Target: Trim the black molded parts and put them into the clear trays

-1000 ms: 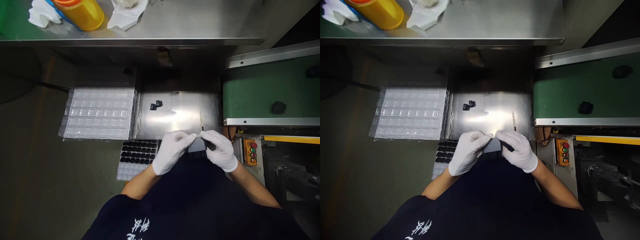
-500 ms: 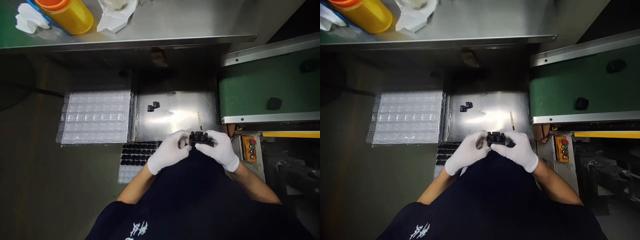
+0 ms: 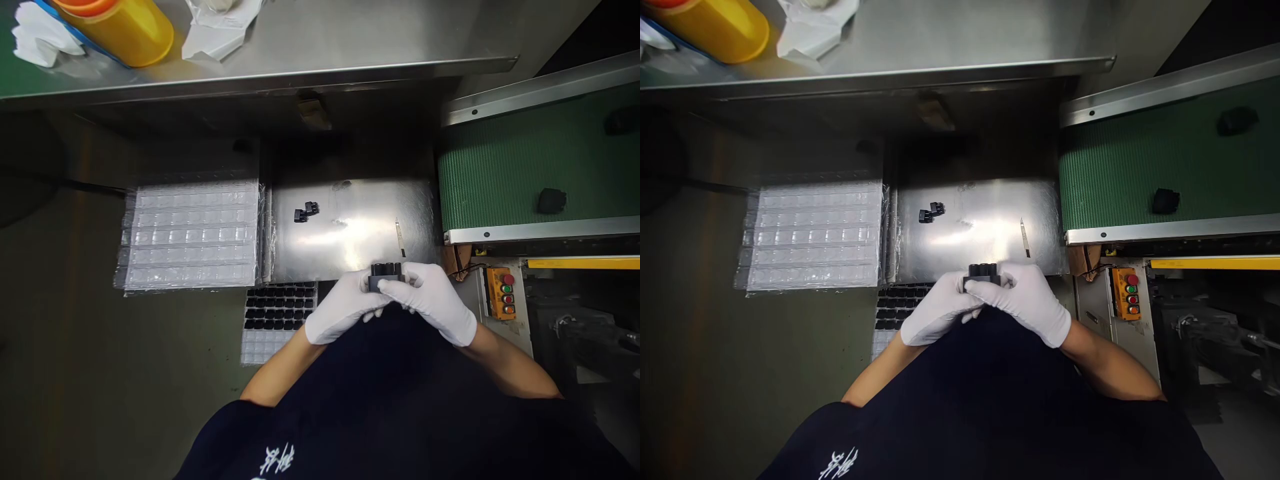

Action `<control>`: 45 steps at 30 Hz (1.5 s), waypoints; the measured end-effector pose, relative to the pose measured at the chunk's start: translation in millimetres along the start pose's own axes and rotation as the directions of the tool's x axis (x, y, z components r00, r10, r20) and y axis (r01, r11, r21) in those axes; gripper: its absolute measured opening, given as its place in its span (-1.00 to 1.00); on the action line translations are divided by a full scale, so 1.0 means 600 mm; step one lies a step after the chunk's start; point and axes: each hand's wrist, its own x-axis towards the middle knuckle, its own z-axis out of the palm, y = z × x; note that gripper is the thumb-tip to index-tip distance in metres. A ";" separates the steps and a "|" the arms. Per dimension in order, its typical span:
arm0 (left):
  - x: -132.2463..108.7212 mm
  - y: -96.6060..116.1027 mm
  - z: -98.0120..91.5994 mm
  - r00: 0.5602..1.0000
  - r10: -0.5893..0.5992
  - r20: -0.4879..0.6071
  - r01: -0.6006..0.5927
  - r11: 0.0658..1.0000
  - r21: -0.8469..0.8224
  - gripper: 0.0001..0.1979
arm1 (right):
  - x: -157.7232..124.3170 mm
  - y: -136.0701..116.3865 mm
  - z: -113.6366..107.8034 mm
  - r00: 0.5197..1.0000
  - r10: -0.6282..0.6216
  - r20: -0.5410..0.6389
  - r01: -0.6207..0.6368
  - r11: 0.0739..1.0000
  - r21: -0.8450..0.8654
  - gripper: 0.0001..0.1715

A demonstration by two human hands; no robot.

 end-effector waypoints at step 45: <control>-0.011 -0.022 -0.001 0.893 0.384 -0.234 -0.289 0.889 0.356 -0.67 | 0.000 0.031 -0.004 0.957 -0.288 0.041 0.291 0.953 -0.088 -0.57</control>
